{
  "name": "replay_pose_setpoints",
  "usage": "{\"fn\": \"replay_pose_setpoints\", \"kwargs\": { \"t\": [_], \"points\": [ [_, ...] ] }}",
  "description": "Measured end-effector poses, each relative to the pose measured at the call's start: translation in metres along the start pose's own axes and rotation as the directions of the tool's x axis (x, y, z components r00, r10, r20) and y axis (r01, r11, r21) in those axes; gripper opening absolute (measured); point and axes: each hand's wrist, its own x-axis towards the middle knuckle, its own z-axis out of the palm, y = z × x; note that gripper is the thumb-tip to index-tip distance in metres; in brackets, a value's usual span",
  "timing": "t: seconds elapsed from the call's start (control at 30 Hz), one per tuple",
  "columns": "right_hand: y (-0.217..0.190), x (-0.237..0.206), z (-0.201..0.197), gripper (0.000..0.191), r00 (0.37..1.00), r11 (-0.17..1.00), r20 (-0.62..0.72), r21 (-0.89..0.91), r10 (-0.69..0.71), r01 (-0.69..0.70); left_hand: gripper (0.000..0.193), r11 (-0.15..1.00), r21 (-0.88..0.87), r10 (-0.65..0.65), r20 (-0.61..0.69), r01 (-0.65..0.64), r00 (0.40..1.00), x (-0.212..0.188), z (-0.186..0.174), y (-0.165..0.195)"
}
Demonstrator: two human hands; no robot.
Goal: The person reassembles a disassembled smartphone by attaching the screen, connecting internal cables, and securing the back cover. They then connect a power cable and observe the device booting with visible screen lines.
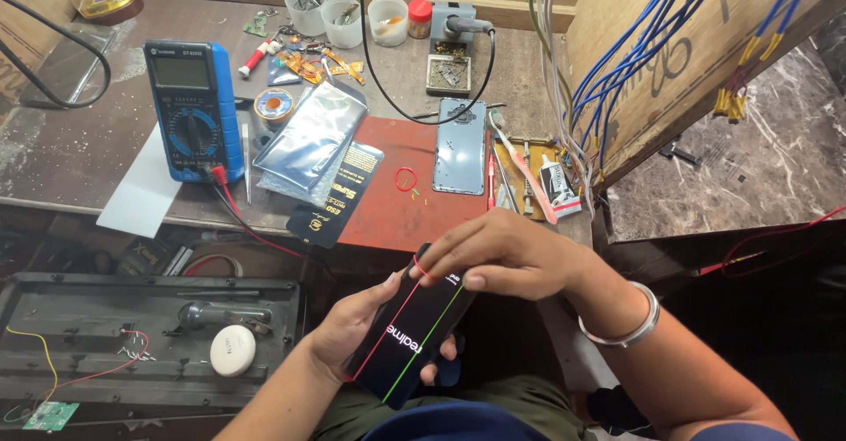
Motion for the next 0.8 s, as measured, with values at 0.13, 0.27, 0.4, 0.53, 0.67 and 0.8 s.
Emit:
{"fn": "replay_pose_setpoints", "kwargs": {
  "t": [0.13, 0.27, 0.4, 0.53, 0.67, 0.8],
  "points": [
    [0.013, -0.020, 0.015, 0.042, 0.979, 0.992, -0.169, 0.033, -0.116, 0.124, 0.050, 0.987, -0.031, 0.160, -0.003, -0.160, 0.987, 0.003, 0.003, -0.013],
    [0.030, -0.039, 0.053, 0.044, 0.805, 0.910, -0.577, 0.246, -0.140, 0.334, 0.066, 0.971, -0.138, 0.208, 0.090, -0.194, 0.974, 0.002, 0.013, -0.017],
    [0.043, -0.047, 0.088, 0.045, 0.555, 0.585, -0.832, 0.449, -0.002, 0.675, 0.065, 0.948, -0.127, 0.304, 0.103, -0.290, 0.947, 0.003, 0.026, -0.020],
    [0.044, -0.046, 0.108, 0.040, 0.572, 0.027, -0.736, 0.621, 0.362, 0.783, 0.062, 0.925, 0.016, 0.379, 0.064, -0.381, 0.923, 0.006, 0.038, -0.015],
    [0.042, -0.034, 0.112, 0.030, 0.735, -0.395, -0.504, 0.626, 0.454, 0.673, 0.056, 0.689, 0.567, 0.381, 0.245, -0.451, 0.891, -0.001, 0.053, 0.007],
    [0.024, -0.043, 0.098, 0.067, 0.832, -0.269, -0.347, 0.831, 0.432, 0.486, 0.044, 0.105, 0.931, 0.243, 0.318, -0.350, 0.916, -0.022, 0.070, 0.032]
  ]
}}
